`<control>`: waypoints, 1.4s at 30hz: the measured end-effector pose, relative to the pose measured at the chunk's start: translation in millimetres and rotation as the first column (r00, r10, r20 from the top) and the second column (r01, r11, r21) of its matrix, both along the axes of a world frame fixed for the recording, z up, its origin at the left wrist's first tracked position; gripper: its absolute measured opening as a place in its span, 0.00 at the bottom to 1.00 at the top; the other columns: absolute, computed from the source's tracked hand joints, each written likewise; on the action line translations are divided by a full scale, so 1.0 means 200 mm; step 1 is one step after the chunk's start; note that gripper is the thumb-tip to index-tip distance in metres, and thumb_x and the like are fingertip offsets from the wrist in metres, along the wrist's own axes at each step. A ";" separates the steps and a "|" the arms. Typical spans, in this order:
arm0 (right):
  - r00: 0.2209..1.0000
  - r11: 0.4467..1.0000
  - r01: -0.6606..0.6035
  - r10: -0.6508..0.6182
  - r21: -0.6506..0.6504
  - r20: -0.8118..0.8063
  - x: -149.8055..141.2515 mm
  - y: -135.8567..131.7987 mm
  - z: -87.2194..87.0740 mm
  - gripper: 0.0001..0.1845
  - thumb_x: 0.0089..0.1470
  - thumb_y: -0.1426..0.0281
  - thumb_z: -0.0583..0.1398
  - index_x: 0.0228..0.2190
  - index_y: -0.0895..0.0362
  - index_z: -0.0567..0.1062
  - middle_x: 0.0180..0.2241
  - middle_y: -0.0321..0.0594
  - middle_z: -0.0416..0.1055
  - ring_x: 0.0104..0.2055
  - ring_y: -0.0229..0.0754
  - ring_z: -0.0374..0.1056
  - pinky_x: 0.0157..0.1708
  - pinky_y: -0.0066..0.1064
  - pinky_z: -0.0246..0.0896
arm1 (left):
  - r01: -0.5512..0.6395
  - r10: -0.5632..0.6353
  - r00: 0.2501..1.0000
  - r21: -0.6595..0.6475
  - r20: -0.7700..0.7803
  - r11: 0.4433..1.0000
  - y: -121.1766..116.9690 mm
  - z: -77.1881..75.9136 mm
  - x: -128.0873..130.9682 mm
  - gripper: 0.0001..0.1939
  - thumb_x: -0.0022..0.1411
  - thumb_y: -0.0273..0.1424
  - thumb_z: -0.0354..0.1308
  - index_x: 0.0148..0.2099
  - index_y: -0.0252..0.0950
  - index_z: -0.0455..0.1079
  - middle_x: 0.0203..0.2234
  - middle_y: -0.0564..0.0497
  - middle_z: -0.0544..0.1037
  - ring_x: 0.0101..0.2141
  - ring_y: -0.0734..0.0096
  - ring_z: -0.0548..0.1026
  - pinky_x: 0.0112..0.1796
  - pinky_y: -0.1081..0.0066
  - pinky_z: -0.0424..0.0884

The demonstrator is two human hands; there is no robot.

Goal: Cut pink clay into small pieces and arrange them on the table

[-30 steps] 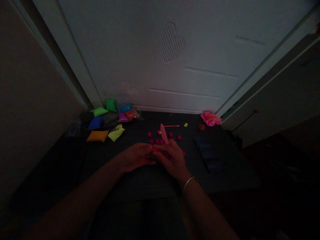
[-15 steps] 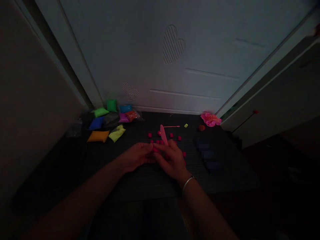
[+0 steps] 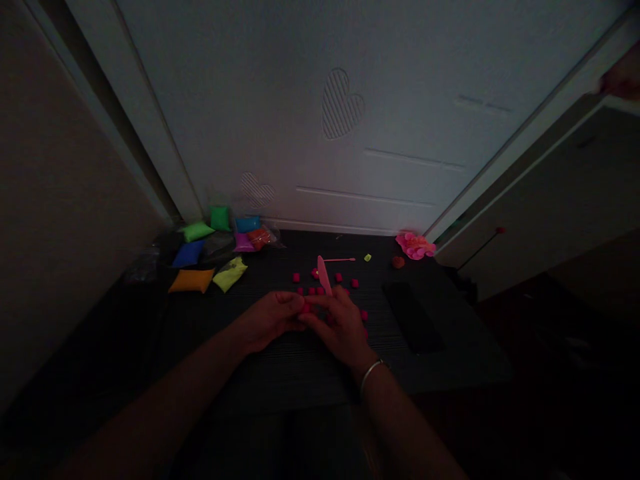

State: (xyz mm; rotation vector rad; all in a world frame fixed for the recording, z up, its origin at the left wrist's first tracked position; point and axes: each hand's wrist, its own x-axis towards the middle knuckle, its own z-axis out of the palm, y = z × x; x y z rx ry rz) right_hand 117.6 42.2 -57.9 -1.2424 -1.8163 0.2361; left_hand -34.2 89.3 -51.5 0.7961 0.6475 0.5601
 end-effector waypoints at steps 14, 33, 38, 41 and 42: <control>0.889 0.860 0.412 -0.306 -0.301 0.342 0.53 0.00 0.11 0.13 0.47 0.60 0.59 0.34 0.53 0.75 0.27 0.34 0.62 0.27 0.36 0.62 0.26 0.27 0.54 | -0.365 0.364 0.926 0.012 -0.098 0.931 0.11 0.00 -0.01 0.10 0.57 0.33 0.54 0.37 0.32 0.72 0.27 0.47 0.76 0.28 0.75 0.74 0.27 0.77 0.68; 0.898 0.882 0.392 -0.306 -0.262 0.315 0.39 -0.15 0.19 0.16 0.57 0.70 0.46 0.44 0.54 0.68 0.36 0.40 0.70 0.36 0.40 0.67 0.32 0.29 0.58 | -0.590 0.590 0.808 -0.032 -0.007 0.807 0.15 0.03 -0.04 0.07 0.58 0.25 0.52 0.33 0.31 0.71 0.21 0.52 0.74 0.24 0.79 0.73 0.26 0.79 0.68; 0.934 0.883 0.253 -0.116 -0.395 0.339 0.03 -0.30 0.12 0.15 0.55 0.72 0.49 0.45 0.56 0.62 0.31 0.40 0.72 0.30 0.40 0.69 0.28 0.28 0.58 | -0.657 0.655 0.754 0.019 0.046 0.754 0.17 0.02 -0.05 0.06 0.56 0.26 0.53 0.32 0.31 0.71 0.20 0.53 0.73 0.24 0.80 0.72 0.26 0.79 0.67; 0.889 0.865 0.293 -0.090 -0.407 0.449 -0.14 -0.28 0.06 0.10 0.55 0.72 0.48 0.40 0.57 0.63 0.31 0.42 0.71 0.32 0.41 0.69 0.28 0.28 0.59 | -0.673 0.672 0.739 0.087 0.045 0.734 0.17 0.01 -0.06 0.06 0.53 0.29 0.56 0.32 0.32 0.71 0.21 0.54 0.73 0.24 0.80 0.72 0.26 0.79 0.67; 0.871 0.856 0.312 -0.084 -0.412 0.484 -0.18 -0.26 0.05 0.09 0.55 0.72 0.48 0.39 0.57 0.63 0.31 0.42 0.71 0.32 0.41 0.69 0.28 0.28 0.59 | -0.678 0.678 0.734 0.114 0.042 0.726 0.18 0.01 -0.06 0.06 0.52 0.30 0.57 0.32 0.32 0.71 0.21 0.54 0.73 0.24 0.80 0.71 0.26 0.79 0.67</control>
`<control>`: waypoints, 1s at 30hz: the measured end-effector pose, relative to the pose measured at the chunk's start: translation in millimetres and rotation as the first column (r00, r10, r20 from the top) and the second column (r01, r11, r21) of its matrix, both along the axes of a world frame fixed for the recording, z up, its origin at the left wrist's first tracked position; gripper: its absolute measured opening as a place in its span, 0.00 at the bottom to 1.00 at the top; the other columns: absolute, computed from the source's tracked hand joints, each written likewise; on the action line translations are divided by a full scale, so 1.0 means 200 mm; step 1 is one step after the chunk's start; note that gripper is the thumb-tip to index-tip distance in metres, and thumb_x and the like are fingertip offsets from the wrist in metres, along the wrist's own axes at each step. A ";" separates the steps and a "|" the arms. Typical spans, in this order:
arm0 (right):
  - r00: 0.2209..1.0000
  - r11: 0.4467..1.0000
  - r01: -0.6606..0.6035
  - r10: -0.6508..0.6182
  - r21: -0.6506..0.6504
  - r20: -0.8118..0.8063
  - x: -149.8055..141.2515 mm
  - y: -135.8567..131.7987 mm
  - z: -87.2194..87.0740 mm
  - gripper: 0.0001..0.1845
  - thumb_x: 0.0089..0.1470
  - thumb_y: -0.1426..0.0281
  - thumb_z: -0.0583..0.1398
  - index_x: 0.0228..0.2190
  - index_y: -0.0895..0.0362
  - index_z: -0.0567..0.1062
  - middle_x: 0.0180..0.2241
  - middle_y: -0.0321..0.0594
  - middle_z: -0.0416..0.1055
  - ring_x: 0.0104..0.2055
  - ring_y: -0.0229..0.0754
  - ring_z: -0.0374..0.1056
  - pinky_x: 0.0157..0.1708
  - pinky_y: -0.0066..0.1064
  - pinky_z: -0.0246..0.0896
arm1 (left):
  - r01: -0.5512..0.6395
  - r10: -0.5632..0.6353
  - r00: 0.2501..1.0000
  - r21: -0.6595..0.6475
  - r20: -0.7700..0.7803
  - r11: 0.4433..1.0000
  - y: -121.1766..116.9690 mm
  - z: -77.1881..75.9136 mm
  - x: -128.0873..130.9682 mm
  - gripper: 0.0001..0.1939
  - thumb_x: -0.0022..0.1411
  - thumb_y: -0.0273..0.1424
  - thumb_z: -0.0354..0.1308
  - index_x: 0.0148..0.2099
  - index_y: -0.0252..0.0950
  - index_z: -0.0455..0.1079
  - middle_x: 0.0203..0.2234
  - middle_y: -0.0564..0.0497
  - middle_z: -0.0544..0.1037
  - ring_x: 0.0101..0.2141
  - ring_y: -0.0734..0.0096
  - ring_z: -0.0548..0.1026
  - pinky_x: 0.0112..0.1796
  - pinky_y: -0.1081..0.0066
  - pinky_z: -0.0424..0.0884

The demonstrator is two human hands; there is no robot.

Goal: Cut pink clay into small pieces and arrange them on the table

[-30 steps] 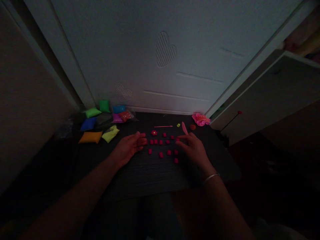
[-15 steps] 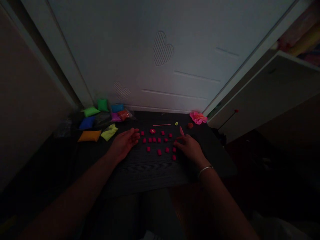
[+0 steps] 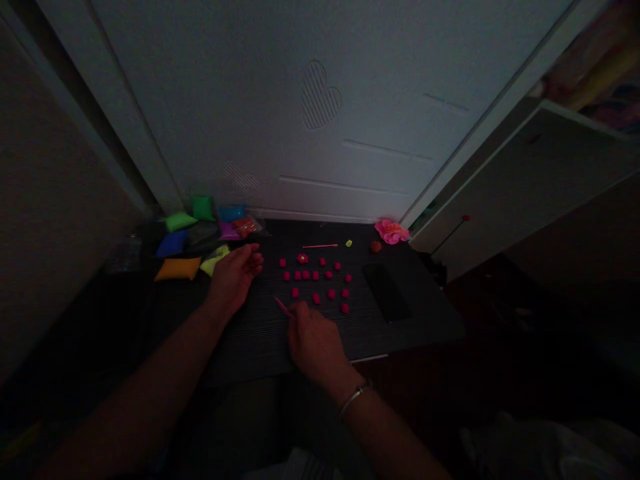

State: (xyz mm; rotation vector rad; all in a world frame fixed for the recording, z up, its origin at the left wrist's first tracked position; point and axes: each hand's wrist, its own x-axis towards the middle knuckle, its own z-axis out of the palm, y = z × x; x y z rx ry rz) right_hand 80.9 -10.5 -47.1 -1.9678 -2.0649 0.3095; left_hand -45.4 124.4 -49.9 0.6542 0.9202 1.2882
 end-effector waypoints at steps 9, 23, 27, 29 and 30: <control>0.984 0.991 0.132 -0.129 -0.016 0.124 -0.16 0.09 -0.02 0.08 0.57 0.66 0.47 0.36 0.57 0.62 0.34 0.44 0.67 0.34 0.43 0.68 0.28 0.31 0.62 | 0.021 0.008 0.974 0.123 -0.228 0.992 0.00 -0.03 0.02 0.13 0.45 0.36 0.61 0.33 0.34 0.71 0.21 0.55 0.72 0.25 0.78 0.70 0.27 0.78 0.65; 0.903 0.915 0.398 -0.404 0.069 0.144 0.11 0.03 0.02 0.16 0.57 0.61 0.48 0.42 0.55 0.66 0.41 0.44 0.64 0.37 0.42 0.67 0.27 0.29 0.60 | 0.070 0.108 0.790 0.264 -0.603 0.962 0.01 -0.07 0.00 0.19 0.49 0.42 0.56 0.39 0.33 0.72 0.28 0.50 0.76 0.31 0.69 0.72 0.31 0.72 0.64; 0.898 0.914 0.406 -0.402 0.016 0.177 0.11 0.03 0.01 0.16 0.56 0.61 0.48 0.41 0.56 0.67 0.41 0.46 0.64 0.39 0.43 0.66 0.28 0.30 0.60 | 0.078 0.116 0.772 0.273 -0.626 0.959 0.02 -0.08 0.00 0.20 0.49 0.42 0.56 0.39 0.33 0.72 0.28 0.49 0.77 0.31 0.68 0.72 0.31 0.72 0.64; 0.899 0.915 0.404 -0.397 -0.002 0.186 0.11 0.04 0.00 0.15 0.57 0.62 0.48 0.39 0.55 0.68 0.40 0.45 0.64 0.38 0.43 0.66 0.28 0.30 0.60 | 0.071 0.123 0.765 0.273 -0.632 0.959 0.02 -0.08 0.00 0.19 0.49 0.42 0.55 0.39 0.33 0.72 0.29 0.49 0.77 0.32 0.67 0.72 0.31 0.71 0.64; 0.898 0.914 0.406 -0.397 -0.008 0.189 0.10 0.04 0.00 0.14 0.57 0.63 0.48 0.39 0.55 0.68 0.40 0.44 0.65 0.38 0.42 0.66 0.28 0.29 0.60 | 0.071 0.124 0.764 0.273 -0.634 0.959 0.02 -0.09 0.00 0.19 0.49 0.42 0.55 0.39 0.34 0.72 0.29 0.49 0.77 0.32 0.67 0.72 0.32 0.71 0.64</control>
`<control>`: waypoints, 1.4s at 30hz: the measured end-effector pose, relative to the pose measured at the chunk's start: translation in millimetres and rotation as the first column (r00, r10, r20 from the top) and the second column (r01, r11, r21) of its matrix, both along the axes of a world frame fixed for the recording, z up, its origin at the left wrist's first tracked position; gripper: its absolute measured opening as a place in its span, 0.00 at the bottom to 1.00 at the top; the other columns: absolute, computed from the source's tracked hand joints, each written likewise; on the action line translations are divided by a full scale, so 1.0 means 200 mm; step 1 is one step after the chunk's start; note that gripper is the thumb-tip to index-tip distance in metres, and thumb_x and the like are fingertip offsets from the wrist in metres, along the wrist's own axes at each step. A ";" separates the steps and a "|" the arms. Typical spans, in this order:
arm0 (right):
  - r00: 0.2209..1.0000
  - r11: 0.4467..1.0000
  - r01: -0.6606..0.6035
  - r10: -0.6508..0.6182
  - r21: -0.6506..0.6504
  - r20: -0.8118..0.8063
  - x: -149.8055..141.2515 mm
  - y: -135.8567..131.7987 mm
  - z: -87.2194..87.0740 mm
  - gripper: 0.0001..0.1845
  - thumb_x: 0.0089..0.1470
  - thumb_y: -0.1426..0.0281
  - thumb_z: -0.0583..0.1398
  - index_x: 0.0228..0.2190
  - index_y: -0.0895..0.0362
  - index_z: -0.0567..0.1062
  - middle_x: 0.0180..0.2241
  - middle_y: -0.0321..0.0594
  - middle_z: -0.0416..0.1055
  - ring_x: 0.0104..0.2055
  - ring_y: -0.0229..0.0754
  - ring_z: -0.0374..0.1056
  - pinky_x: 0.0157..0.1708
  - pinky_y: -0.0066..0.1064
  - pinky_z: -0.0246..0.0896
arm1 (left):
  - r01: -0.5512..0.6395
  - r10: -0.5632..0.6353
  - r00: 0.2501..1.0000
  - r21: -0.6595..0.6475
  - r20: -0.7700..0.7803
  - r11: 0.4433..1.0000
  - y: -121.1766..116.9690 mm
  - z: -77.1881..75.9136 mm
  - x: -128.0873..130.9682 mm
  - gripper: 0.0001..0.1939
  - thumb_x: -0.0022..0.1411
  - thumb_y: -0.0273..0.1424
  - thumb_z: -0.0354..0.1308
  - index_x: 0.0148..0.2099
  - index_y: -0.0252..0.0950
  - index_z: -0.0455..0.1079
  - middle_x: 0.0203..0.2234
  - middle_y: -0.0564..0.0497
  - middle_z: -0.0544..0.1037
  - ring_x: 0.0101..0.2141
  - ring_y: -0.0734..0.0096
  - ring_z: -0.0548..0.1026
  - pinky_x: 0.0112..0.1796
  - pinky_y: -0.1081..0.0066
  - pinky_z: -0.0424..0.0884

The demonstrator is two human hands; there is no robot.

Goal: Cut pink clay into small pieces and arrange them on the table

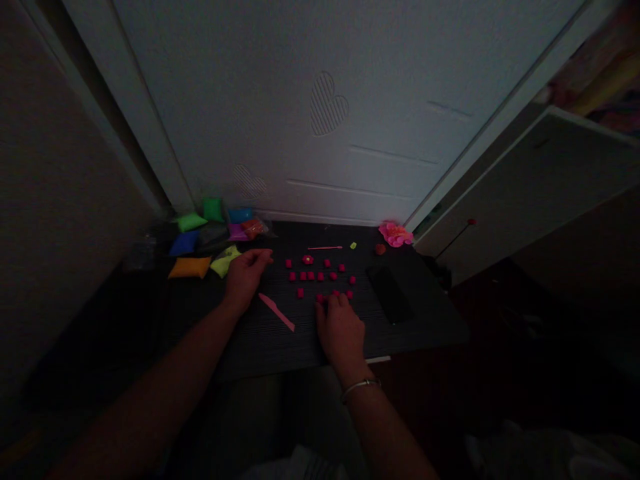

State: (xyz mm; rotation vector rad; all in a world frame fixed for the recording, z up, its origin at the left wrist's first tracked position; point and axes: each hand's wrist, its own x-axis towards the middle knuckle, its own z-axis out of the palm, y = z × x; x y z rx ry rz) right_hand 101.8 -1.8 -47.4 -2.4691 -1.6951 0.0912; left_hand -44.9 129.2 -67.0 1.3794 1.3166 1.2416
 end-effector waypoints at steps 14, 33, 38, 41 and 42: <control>0.998 0.998 -0.047 0.049 0.046 -0.034 -0.03 0.06 -0.02 0.14 0.56 0.60 0.49 0.37 0.54 0.68 0.38 0.39 0.65 0.36 0.39 0.66 0.27 0.27 0.57 | 0.136 -0.120 0.972 0.072 -0.203 0.988 -0.02 0.01 0.01 0.17 0.53 0.41 0.52 0.38 0.35 0.72 0.31 0.49 0.77 0.33 0.66 0.73 0.34 0.69 0.67; 0.885 0.886 -0.454 0.461 0.097 -0.060 0.05 0.19 0.01 0.13 0.54 0.67 0.54 0.42 0.53 0.71 0.39 0.39 0.68 0.43 0.41 0.60 0.43 0.30 0.56 | 0.549 -0.126 0.516 0.214 -0.847 0.808 -0.04 -0.03 0.02 0.16 0.57 0.38 0.51 0.45 0.37 0.70 0.38 0.45 0.70 0.39 0.60 0.67 0.40 0.61 0.62; 0.898 0.903 -0.421 0.428 0.083 -0.100 0.05 0.19 0.02 0.11 0.55 0.67 0.53 0.39 0.54 0.72 0.38 0.39 0.68 0.43 0.40 0.60 0.43 0.29 0.55 | 0.622 -0.209 0.502 0.183 -0.839 0.761 -0.05 0.01 0.01 0.14 0.55 0.38 0.51 0.40 0.38 0.71 0.37 0.47 0.71 0.39 0.61 0.67 0.41 0.61 0.61; 0.898 0.905 -0.419 0.426 0.079 -0.108 0.06 0.18 0.02 0.11 0.54 0.67 0.54 0.38 0.54 0.73 0.37 0.39 0.68 0.43 0.40 0.60 0.43 0.29 0.55 | 0.693 -0.290 0.479 0.154 -0.828 0.705 -0.07 0.03 0.00 0.13 0.53 0.39 0.53 0.39 0.40 0.71 0.37 0.49 0.71 0.41 0.61 0.67 0.42 0.61 0.60; 0.894 0.900 -0.428 0.434 0.080 -0.111 0.07 0.17 0.02 0.10 0.54 0.66 0.55 0.38 0.54 0.73 0.37 0.39 0.68 0.43 0.40 0.60 0.42 0.29 0.55 | 0.706 -0.310 0.474 0.145 -0.824 0.693 -0.07 0.03 0.00 0.12 0.53 0.39 0.53 0.38 0.41 0.71 0.38 0.49 0.71 0.41 0.61 0.67 0.42 0.61 0.60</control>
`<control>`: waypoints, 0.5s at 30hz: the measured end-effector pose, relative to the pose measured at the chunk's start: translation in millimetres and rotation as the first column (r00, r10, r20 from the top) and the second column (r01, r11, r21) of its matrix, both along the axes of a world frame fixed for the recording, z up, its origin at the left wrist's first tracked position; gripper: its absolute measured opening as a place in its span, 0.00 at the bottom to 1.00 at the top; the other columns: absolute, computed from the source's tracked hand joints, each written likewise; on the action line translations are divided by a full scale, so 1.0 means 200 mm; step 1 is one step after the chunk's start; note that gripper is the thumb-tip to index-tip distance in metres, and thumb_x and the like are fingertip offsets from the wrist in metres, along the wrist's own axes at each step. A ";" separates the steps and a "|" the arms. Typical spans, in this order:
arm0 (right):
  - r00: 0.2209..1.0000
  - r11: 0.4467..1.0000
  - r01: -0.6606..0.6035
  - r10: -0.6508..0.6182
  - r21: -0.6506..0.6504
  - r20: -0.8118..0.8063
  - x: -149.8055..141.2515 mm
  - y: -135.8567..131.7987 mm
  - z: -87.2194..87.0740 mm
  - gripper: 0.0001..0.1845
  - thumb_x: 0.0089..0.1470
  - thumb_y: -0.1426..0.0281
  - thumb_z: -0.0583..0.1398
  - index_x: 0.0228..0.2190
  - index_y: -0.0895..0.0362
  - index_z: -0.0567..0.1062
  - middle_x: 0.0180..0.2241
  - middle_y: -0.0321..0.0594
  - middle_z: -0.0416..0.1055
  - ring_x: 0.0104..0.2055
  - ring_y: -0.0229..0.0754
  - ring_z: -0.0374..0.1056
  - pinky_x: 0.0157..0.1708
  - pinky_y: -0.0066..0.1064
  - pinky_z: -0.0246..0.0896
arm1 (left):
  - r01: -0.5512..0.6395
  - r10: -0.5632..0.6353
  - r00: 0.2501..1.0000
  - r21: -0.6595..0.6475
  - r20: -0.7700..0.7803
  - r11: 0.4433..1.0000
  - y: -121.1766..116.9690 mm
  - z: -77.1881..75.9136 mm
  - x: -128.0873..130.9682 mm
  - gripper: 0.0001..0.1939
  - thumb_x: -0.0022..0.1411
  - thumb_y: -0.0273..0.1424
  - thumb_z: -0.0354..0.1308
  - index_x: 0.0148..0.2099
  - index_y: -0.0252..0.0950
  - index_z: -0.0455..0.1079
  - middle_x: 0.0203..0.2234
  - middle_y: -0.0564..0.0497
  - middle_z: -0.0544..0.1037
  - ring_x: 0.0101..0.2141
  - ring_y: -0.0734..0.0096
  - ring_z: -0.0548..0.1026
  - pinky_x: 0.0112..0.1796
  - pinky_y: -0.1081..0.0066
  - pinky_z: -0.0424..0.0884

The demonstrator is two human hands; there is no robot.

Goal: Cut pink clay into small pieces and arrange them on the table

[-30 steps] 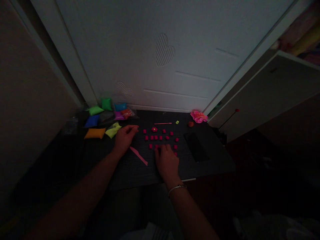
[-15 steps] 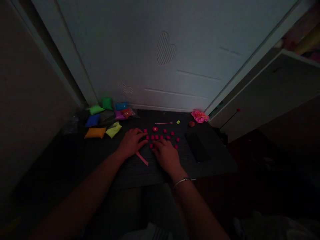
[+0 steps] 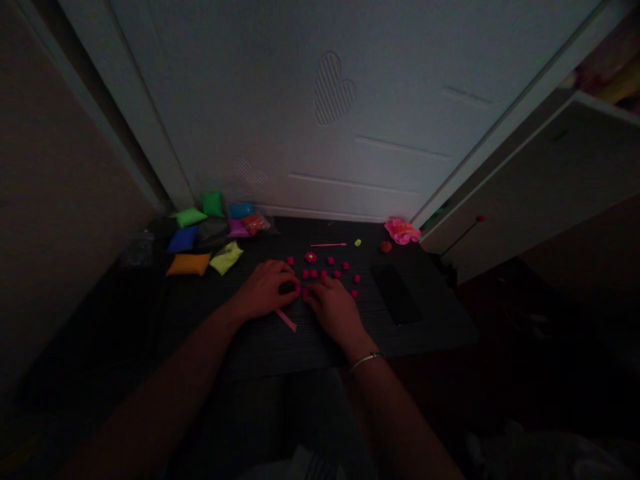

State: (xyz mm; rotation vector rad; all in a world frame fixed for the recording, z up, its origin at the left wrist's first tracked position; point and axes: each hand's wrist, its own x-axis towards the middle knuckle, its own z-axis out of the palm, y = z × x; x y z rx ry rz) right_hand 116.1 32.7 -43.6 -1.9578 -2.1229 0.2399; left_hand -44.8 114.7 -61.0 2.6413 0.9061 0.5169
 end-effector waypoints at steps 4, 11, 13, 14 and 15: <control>1.000 1.000 -0.025 0.025 0.000 -0.018 0.01 0.00 -0.01 0.10 0.53 0.65 0.56 0.37 0.54 0.73 0.37 0.38 0.68 0.43 0.40 0.60 0.41 0.29 0.56 | 0.025 -0.025 1.000 -0.044 0.001 0.999 -0.02 0.01 0.01 0.11 0.52 0.37 0.54 0.37 0.41 0.71 0.37 0.50 0.71 0.42 0.62 0.67 0.42 0.61 0.60; 0.997 0.998 0.056 -0.055 0.015 -0.052 0.07 -0.04 0.03 0.17 0.51 0.63 0.57 0.44 0.52 0.69 0.43 0.39 0.66 0.46 0.41 0.60 0.44 0.31 0.55 | 0.007 -0.009 1.000 -0.088 -0.022 0.996 -0.03 0.02 0.01 0.10 0.50 0.37 0.55 0.36 0.41 0.71 0.37 0.50 0.71 0.42 0.61 0.67 0.42 0.62 0.60; 0.992 0.993 0.114 -0.111 0.044 -0.061 0.14 -0.08 0.05 0.16 0.52 0.63 0.56 0.43 0.53 0.70 0.42 0.39 0.67 0.46 0.41 0.61 0.44 0.31 0.55 | 0.011 -0.014 1.000 -0.093 -0.023 0.996 -0.03 0.03 0.00 0.12 0.50 0.36 0.55 0.38 0.41 0.70 0.37 0.50 0.71 0.43 0.61 0.66 0.43 0.62 0.60; 0.990 0.990 0.134 -0.131 0.042 -0.060 0.17 -0.10 0.05 0.14 0.52 0.64 0.55 0.42 0.54 0.71 0.41 0.39 0.67 0.44 0.41 0.62 0.44 0.31 0.55 | 0.013 -0.016 1.000 -0.097 -0.023 0.995 -0.03 0.03 0.00 0.13 0.49 0.36 0.56 0.40 0.41 0.70 0.37 0.50 0.71 0.43 0.61 0.66 0.43 0.61 0.59; 0.987 0.988 0.152 -0.150 0.028 -0.057 0.21 -0.13 0.05 0.13 0.52 0.65 0.55 0.40 0.54 0.72 0.40 0.39 0.68 0.43 0.41 0.63 0.43 0.31 0.56 | 0.018 -0.021 0.999 -0.103 -0.024 0.995 -0.03 0.03 0.01 0.15 0.49 0.36 0.56 0.42 0.41 0.70 0.38 0.50 0.71 0.43 0.61 0.66 0.43 0.61 0.59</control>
